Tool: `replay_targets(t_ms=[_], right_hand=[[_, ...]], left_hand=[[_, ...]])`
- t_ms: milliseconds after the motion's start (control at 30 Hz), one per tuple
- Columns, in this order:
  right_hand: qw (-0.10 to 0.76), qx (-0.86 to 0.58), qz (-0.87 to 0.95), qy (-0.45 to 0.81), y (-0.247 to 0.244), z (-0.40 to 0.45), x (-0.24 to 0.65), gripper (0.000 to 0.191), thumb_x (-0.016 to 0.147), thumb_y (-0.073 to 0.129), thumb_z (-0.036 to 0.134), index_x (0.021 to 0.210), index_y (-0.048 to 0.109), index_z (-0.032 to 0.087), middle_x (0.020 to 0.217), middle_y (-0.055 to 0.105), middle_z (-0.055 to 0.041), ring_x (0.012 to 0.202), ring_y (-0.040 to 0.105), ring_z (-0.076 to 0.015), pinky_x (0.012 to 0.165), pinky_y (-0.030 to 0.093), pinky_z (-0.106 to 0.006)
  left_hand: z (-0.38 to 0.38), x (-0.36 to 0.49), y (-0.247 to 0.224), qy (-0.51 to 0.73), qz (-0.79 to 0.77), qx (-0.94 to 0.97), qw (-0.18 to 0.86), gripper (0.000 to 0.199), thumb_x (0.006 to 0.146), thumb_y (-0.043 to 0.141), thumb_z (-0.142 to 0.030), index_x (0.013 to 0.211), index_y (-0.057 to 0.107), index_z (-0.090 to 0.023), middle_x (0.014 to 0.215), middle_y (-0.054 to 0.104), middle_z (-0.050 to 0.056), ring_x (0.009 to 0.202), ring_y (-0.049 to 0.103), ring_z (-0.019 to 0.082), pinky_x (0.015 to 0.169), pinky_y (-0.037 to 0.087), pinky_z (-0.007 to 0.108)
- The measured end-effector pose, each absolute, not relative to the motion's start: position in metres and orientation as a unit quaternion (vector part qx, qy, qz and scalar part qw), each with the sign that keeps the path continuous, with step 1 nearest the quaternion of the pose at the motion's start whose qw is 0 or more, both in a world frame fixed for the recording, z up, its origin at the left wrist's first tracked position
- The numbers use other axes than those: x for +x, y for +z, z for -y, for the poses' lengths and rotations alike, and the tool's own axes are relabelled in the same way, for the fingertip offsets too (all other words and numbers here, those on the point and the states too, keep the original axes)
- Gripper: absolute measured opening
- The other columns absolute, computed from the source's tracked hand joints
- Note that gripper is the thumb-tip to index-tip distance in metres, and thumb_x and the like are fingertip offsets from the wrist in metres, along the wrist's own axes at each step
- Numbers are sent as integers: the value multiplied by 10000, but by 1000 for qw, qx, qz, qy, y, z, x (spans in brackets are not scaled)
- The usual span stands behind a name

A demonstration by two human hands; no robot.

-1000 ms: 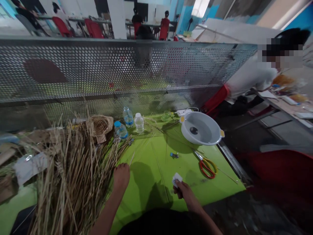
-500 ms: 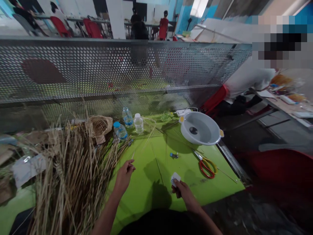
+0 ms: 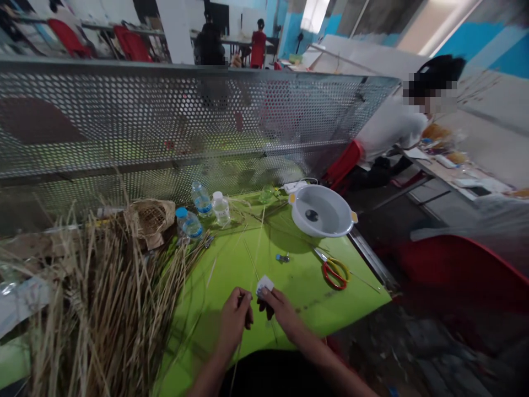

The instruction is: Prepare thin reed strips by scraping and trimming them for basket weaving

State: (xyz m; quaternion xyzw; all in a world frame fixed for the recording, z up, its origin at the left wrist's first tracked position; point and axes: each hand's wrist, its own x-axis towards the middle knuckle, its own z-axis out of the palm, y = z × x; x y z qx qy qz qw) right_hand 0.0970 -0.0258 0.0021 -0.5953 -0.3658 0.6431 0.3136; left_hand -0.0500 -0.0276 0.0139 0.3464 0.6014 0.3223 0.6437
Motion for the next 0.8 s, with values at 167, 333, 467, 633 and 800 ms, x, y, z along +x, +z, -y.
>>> replay_targets(t_ms=[167,333,467,633,800], right_hand=[[333,-568,383,648,6,28,84,420,857,534,592,807,612,182,677,569,1,575,486,-130,514,374,-246],[347,-585,363,637,9,31,82,414,853,541,586,762,596,185,661,549,5,565,464,-125,506,360,-241],[341,-599,347,636,15,35,82,429,831,550,607,771,601,186,655,556,-2,563,467,-130,508,359,-242],[338,-601,349,635,17,39,90,444,827,534,617,792,604,180,656,573,-8,572,486,-138,519,378,-246],[317,-569,395,648,16,40,101,381,835,554,549,745,588,180,619,523,18,545,445,-122,496,326,-239]], left_hand=[[40,-38,13,301,-620,394,608,310,828,495,-532,744,453,-236,414,429,-100,351,368,96,387,300,205],[46,-35,15,333,-622,360,610,331,810,498,-554,728,444,-238,394,398,-106,340,334,95,374,278,209],[49,-37,18,357,-634,348,591,324,808,524,-536,717,452,-233,410,401,-101,362,351,94,393,288,208],[54,-36,19,363,-638,346,584,300,829,512,-515,733,461,-235,412,400,-101,371,356,99,403,287,206],[66,-22,17,336,-599,364,629,310,816,520,-528,729,463,-236,439,396,-107,359,318,85,391,277,205]])
